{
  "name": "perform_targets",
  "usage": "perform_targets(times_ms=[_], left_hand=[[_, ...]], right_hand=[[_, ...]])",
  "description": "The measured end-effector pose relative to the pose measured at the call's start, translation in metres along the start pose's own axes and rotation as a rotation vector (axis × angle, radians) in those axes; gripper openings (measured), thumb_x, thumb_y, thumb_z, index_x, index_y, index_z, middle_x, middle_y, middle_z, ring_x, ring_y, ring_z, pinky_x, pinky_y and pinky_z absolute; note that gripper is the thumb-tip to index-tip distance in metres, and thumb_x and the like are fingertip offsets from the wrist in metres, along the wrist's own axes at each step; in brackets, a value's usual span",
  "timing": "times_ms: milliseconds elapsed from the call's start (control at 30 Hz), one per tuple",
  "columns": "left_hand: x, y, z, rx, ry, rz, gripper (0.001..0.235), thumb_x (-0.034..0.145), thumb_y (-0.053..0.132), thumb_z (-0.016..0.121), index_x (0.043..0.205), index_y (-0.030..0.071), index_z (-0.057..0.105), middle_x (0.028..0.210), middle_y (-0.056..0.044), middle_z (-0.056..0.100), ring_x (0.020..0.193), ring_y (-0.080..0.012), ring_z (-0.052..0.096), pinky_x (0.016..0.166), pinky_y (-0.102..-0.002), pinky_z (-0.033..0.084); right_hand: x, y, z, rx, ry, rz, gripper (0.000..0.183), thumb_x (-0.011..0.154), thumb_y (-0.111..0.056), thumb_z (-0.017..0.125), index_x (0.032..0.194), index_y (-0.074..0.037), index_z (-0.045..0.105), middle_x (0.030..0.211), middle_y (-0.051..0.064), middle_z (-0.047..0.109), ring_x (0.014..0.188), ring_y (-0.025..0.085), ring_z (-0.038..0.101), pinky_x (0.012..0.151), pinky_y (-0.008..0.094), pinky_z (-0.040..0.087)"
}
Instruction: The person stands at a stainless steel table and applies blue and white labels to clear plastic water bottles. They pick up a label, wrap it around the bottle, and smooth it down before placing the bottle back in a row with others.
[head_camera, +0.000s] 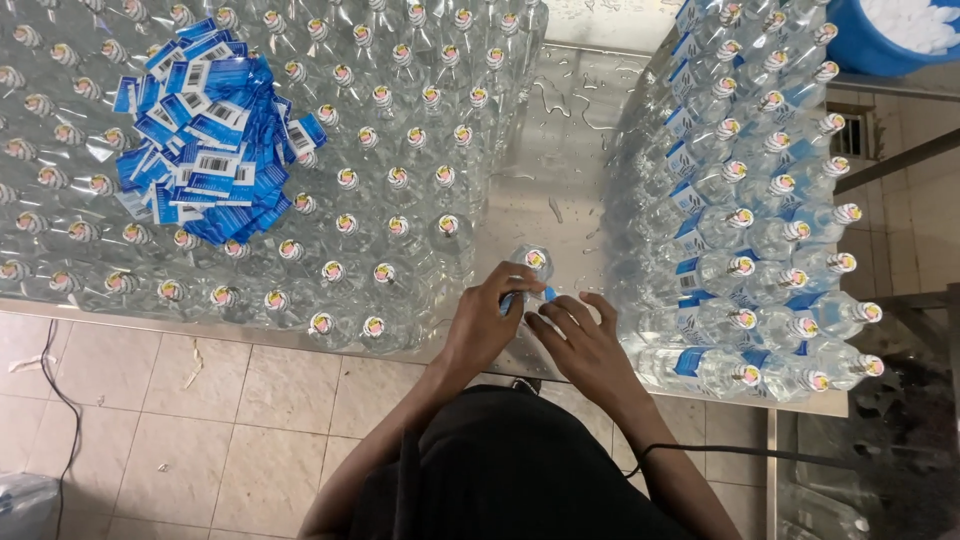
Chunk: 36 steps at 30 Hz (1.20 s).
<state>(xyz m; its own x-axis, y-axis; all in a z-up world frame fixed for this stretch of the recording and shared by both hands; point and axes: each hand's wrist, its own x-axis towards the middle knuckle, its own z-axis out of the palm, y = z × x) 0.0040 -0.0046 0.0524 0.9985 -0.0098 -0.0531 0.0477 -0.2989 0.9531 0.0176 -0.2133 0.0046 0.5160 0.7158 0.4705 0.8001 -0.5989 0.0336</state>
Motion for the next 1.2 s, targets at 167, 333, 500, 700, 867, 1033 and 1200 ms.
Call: perform_targets(times_ms=[167,333,500,700,867,1033,1200], left_hand=[[0.008,-0.014,0.009,0.081,0.150,0.078,0.033,0.104,-0.002,0.054,0.125,0.015,0.072,0.113,-0.012,0.085,0.115,-0.0404,0.078,0.099,-0.055,0.062],[0.034,-0.034,0.020,0.114,0.308,0.229,0.035,0.102,-0.007,0.055,0.120,0.015,0.077,0.109,-0.006,0.085,0.117,-0.0334,0.079,0.104,-0.050,0.062],[0.069,-0.059,0.035,0.167,0.393,0.392,0.034,0.102,-0.008,0.057,0.119,0.012,0.078,0.104,-0.005,0.081,0.119,-0.0328,0.077,0.107,-0.050,0.060],[0.084,-0.077,0.029,0.222,0.061,0.103,0.031,0.111,0.007,0.048,0.129,0.015,0.072,0.105,-0.011,0.079,0.092,-0.0311,0.079,0.087,-0.050,0.062],[0.101,-0.105,0.036,0.211,-0.034,0.004,0.035,0.116,0.016,0.045,0.140,0.017,0.070,0.118,-0.014,0.078,0.097,-0.0351,0.079,0.083,-0.050,0.062],[0.085,-0.076,0.017,0.048,-0.105,-0.085,0.039,0.118,0.019,0.041,0.148,0.017,0.066,0.139,-0.024,0.072,0.129,-0.0482,0.068,0.108,-0.060,0.054],[0.067,-0.073,0.009,-0.174,-0.111,-0.053,0.048,0.120,0.035,0.039,0.161,0.012,0.051,0.161,-0.027,0.055,0.153,-0.0494,0.046,0.128,-0.064,0.035]], right_hand=[[0.002,-0.007,0.001,-0.018,0.071,0.024,0.012,0.100,-0.019,0.077,0.110,-0.025,0.075,0.122,-0.005,0.074,0.133,0.019,0.062,0.122,0.052,0.032],[0.023,0.005,-0.013,-0.039,0.042,0.021,0.013,0.097,-0.033,0.081,0.103,-0.024,0.074,0.119,-0.004,0.076,0.141,0.022,0.059,0.122,0.056,0.029],[0.036,0.036,-0.003,-0.075,0.051,0.104,0.023,0.104,-0.038,0.075,0.094,-0.018,0.070,0.125,0.000,0.073,0.143,0.031,0.056,0.123,0.057,0.033],[0.039,0.049,0.027,0.141,-0.165,0.195,0.023,0.102,-0.038,0.075,0.094,-0.016,0.076,0.130,0.004,0.062,0.147,0.036,0.047,0.121,0.057,0.037],[0.038,0.044,0.030,0.307,-0.254,0.290,0.024,0.102,-0.040,0.074,0.107,-0.016,0.078,0.155,0.012,0.051,0.154,0.045,0.040,0.123,0.061,0.036],[0.028,0.036,0.039,0.409,-0.304,0.332,0.032,0.106,-0.043,0.069,0.116,-0.013,0.076,0.165,0.018,0.044,0.155,0.049,0.039,0.122,0.064,0.037],[0.014,0.031,0.051,0.472,-0.195,0.332,0.042,0.109,-0.044,0.063,0.143,-0.020,0.064,0.170,0.020,0.033,0.153,0.052,0.038,0.122,0.065,0.040]])
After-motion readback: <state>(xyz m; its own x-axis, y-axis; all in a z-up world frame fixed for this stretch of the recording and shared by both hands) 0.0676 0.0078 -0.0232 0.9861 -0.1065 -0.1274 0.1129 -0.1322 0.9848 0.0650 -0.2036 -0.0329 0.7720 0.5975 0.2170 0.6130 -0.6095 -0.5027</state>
